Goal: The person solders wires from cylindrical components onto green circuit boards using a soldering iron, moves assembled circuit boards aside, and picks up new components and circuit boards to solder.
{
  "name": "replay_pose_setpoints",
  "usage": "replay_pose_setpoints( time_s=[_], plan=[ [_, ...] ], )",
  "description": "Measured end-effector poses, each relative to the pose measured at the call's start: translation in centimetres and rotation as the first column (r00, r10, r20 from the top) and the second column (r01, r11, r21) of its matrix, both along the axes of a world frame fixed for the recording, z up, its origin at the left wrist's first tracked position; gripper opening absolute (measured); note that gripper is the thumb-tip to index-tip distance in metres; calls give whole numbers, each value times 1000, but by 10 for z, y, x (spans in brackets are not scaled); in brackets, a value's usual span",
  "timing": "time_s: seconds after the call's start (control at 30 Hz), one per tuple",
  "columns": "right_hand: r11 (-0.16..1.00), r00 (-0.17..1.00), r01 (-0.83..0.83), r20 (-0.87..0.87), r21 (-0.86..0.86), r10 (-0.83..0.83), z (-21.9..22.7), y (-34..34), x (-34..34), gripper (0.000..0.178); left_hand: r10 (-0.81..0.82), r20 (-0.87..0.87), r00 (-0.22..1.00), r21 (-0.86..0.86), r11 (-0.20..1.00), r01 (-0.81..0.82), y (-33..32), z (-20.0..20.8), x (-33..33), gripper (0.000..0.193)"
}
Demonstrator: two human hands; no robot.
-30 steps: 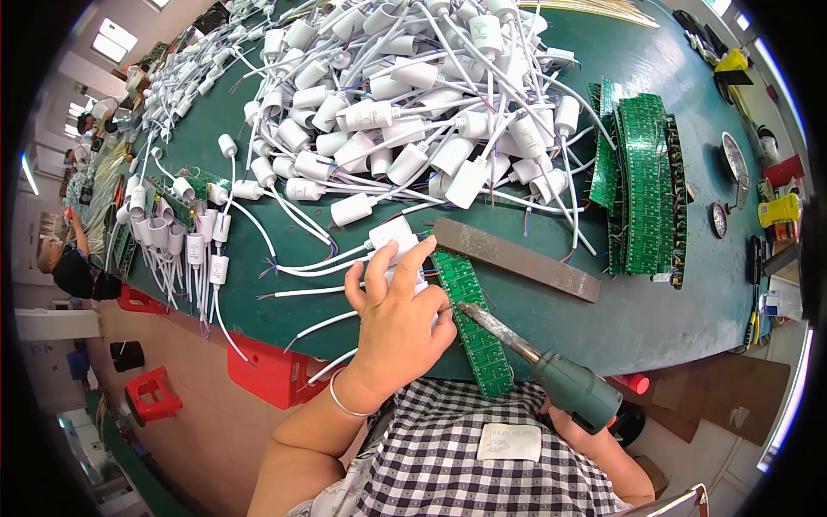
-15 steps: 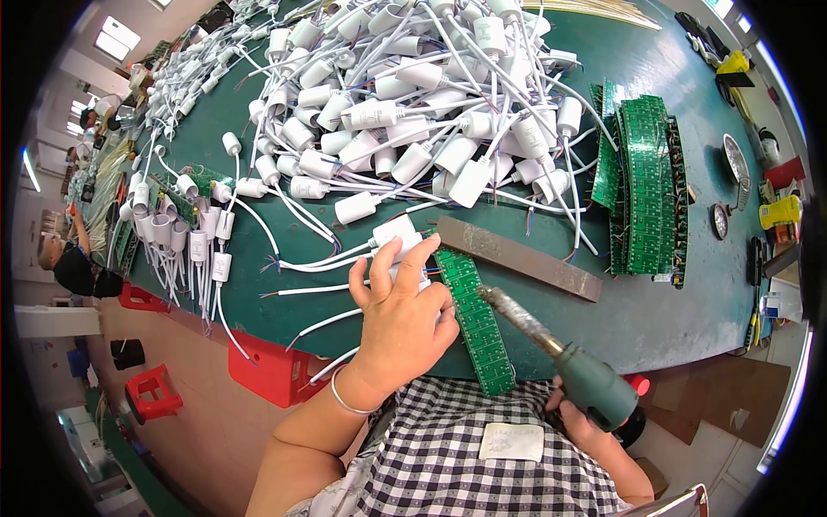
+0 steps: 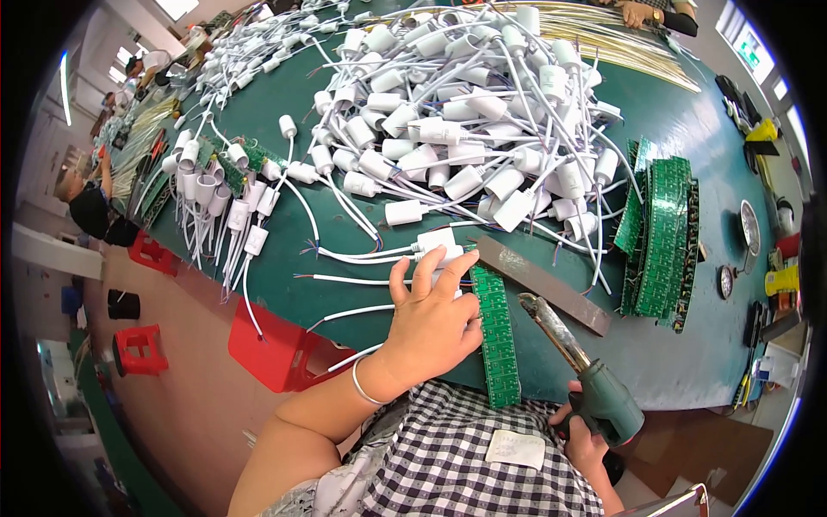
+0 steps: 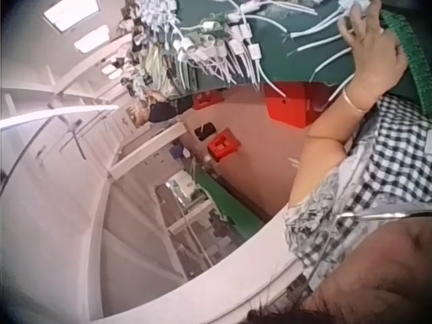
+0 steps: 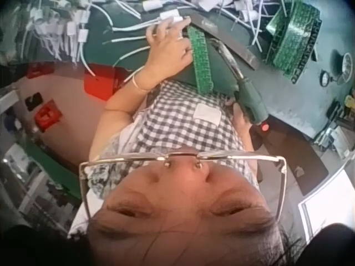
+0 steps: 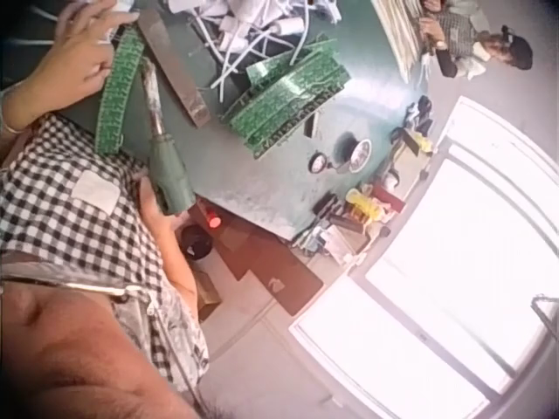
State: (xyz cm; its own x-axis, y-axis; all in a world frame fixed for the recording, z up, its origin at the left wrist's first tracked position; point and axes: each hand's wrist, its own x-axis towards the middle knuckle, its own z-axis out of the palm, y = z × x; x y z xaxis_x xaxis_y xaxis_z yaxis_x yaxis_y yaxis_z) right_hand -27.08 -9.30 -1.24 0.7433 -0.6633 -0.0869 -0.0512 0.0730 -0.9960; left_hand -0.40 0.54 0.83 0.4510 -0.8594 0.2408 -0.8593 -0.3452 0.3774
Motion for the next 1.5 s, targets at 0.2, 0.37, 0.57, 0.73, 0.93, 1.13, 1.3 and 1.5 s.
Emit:
replay_pose_setpoints(
  time_s=[0.2,0.37,0.57,0.73,0.93,1.13,1.3,1.5],
  plan=[
    [991,992,127,-2,30,-127,3,1,3,48,-46,47,998,-27,999,47,-3,30,35,18],
    [980,980,195,25,49,-197,7,2,1,48,203,189,961,-289,947,-143,-48,29,141,49],
    [976,972,215,84,30,-217,5,7,-7,48,-23,35,999,-200,979,30,-63,27,187,35],
    [975,976,204,65,87,-210,8,7,-7,48,-478,-584,655,-697,710,-103,-4,52,198,39],
    [984,986,145,65,107,-152,12,1,0,48,-726,-261,636,-964,224,-140,97,124,188,37],
    [958,967,249,15,145,-254,3,1,5,52,-180,-95,979,-215,964,156,65,105,65,33],
    [968,972,201,90,152,-216,6,-1,10,51,-161,-116,980,336,922,191,69,26,20,25],
    [974,970,199,119,113,-212,4,-8,0,50,-216,221,951,197,965,173,54,32,29,19]
  ],
)
